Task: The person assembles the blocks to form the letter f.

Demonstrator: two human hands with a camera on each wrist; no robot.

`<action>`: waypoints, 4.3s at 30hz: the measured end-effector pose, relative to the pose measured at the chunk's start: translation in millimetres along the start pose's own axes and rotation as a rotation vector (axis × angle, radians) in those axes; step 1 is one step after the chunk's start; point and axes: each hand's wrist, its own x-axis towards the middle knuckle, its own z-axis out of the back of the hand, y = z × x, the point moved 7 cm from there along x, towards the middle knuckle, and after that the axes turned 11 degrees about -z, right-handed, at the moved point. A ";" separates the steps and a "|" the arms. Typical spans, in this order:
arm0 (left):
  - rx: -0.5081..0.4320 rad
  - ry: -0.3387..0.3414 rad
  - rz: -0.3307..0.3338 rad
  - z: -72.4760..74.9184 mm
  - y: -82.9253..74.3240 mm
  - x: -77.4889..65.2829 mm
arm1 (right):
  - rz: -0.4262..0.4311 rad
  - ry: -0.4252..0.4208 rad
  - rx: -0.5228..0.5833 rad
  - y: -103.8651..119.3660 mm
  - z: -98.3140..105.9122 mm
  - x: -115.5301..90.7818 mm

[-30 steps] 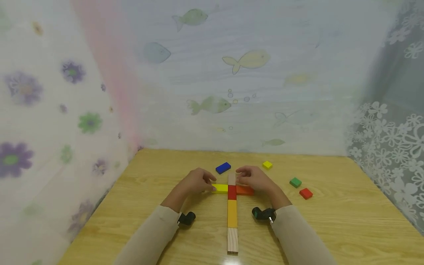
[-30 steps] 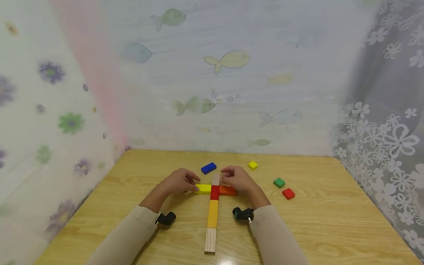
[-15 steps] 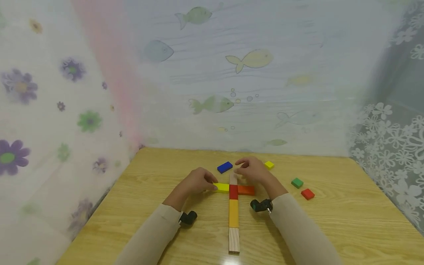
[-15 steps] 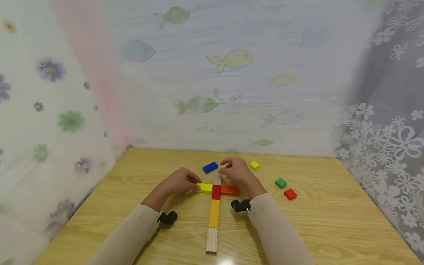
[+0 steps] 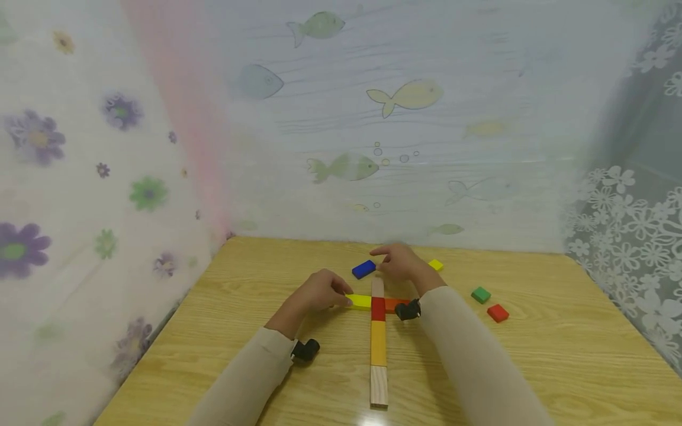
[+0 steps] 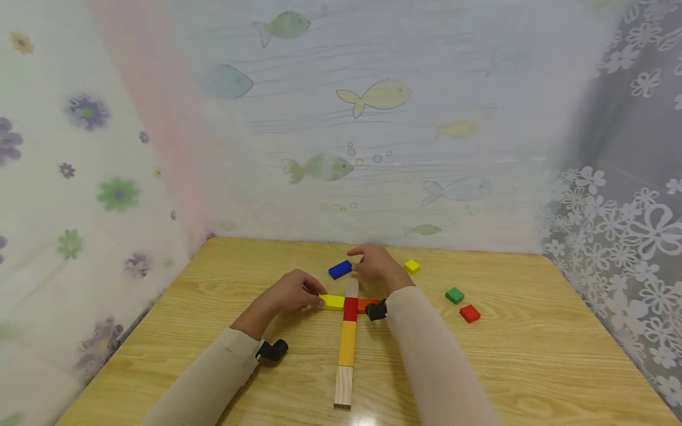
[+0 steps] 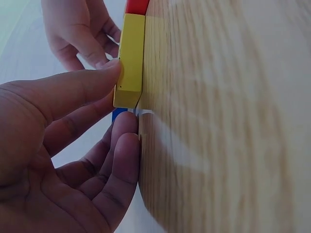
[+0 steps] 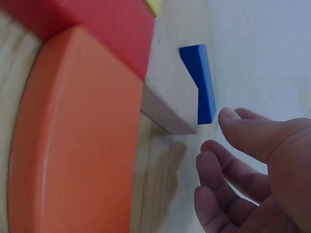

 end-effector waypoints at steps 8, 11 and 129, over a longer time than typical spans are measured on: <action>-0.007 -0.010 0.037 0.6 -1.6 -2.8 | -0.021 0.033 0.117 -2.5 -7.6 -0.3; 0.000 -0.012 0.042 1.5 -4.6 -4.7 | -0.016 0.021 0.121 -1.6 -7.6 -2.4; -0.011 -0.047 0.080 -5.3 -17.0 -26.7 | -0.071 -0.072 0.072 -38.0 5.6 -35.7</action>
